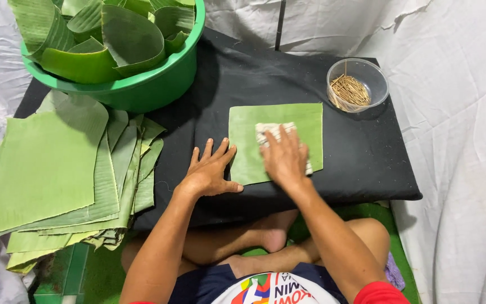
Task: Cleaning banana leaves with a cloth and folding them for use.
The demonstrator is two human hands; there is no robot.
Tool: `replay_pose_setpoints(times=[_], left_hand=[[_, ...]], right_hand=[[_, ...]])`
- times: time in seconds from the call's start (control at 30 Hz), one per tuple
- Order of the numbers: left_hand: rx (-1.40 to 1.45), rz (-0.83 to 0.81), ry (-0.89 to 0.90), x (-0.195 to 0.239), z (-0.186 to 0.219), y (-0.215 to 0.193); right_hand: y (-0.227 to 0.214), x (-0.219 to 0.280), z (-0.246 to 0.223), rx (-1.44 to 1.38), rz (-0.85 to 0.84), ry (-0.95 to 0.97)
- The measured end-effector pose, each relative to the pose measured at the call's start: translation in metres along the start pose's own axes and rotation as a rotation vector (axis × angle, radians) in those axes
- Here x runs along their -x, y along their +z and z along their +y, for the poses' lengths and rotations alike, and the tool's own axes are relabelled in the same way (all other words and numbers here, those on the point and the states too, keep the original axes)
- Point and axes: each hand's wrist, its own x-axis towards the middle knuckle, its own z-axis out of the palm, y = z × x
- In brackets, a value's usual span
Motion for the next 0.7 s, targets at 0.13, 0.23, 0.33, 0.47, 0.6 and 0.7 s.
replay_pose_setpoints(times=[0.13, 0.23, 0.33, 0.47, 0.6, 0.7], left_hand=[[-0.005, -0.024, -0.001, -0.005, -0.004, 0.002], [-0.034, -0.046, -0.017, -0.006, -0.008, 0.001], [-0.036, -0.058, 0.007, 0.002, 0.000, -0.010], [0.005, -0.057, 0.015, -0.003, -0.006, -0.004], [0.009, -0.040, 0.009, -0.008, -0.009, 0.001], [0.017, -0.021, 0.011, -0.004, -0.007, 0.000]], right_hand=[[-0.005, 0.029, -0.053, -0.035, -0.017, -0.131], [-0.004, 0.044, -0.066, -0.106, -0.048, -0.143], [-0.003, 0.047, -0.050, -0.070, 0.026, -0.200], [-0.003, 0.047, -0.012, 0.004, 0.132, -0.182], [-0.014, 0.045, 0.012, 0.028, 0.145, -0.097], [-0.011, 0.043, 0.008, 0.020, 0.086, -0.036]])
